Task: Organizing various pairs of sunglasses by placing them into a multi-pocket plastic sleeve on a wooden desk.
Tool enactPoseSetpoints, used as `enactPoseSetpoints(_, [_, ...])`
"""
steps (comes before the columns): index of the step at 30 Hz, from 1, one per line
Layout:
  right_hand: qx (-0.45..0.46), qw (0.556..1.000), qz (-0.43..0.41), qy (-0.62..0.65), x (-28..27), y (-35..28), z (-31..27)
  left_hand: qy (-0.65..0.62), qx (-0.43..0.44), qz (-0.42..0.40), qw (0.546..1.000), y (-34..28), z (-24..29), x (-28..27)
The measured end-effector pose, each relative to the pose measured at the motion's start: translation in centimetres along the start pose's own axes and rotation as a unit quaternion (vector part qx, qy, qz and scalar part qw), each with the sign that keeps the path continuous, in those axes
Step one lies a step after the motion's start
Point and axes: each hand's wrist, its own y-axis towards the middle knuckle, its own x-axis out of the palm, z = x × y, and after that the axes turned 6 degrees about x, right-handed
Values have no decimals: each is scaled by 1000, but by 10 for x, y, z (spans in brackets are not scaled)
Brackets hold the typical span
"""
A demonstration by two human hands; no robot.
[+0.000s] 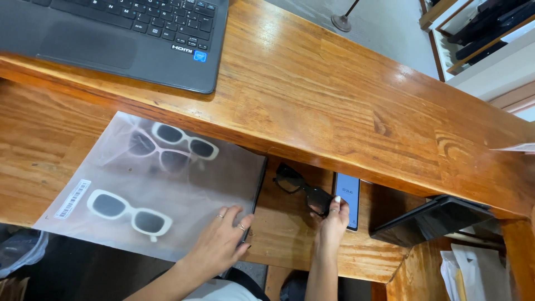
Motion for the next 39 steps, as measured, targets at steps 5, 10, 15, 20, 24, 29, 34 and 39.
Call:
enactPoseSetpoints(5, [-36, 999, -21, -28, 10, 51, 27, -7, -85, -36, 996, -10, -7, 8])
enactPoseSetpoints(10, [-49, 996, -43, -66, 28, 72, 37, -23, -175, -26, 984, -16, -18, -13])
enactPoseSetpoints(15, [-123, 916, 44, -380, 49, 50, 12, -16, -260, 28, 965, -25, -28, -29])
enactPoseSetpoints(20, [-264, 862, 52, -429, 47, 100, 62, -89, -243, 31, 965, -22, -21, -32])
enactPoseSetpoints(24, [-256, 862, 63, -433, 46, 82, 58, -212, -255, 20, 943, -17, -22, -27])
enactPoseSetpoints(29, [-207, 879, -54, -426, 59, -57, 0, -352, -378, 18, 856, -4, -24, -44])
enactPoseSetpoints(34, [29, 877, -367, -309, 71, -139, -2, -397, -370, 57, 838, 2, -25, -38])
enactPoseSetpoints(39, [-41, 909, -367, -191, 75, -126, 37, -427, -387, 106, 811, 0, -29, -33])
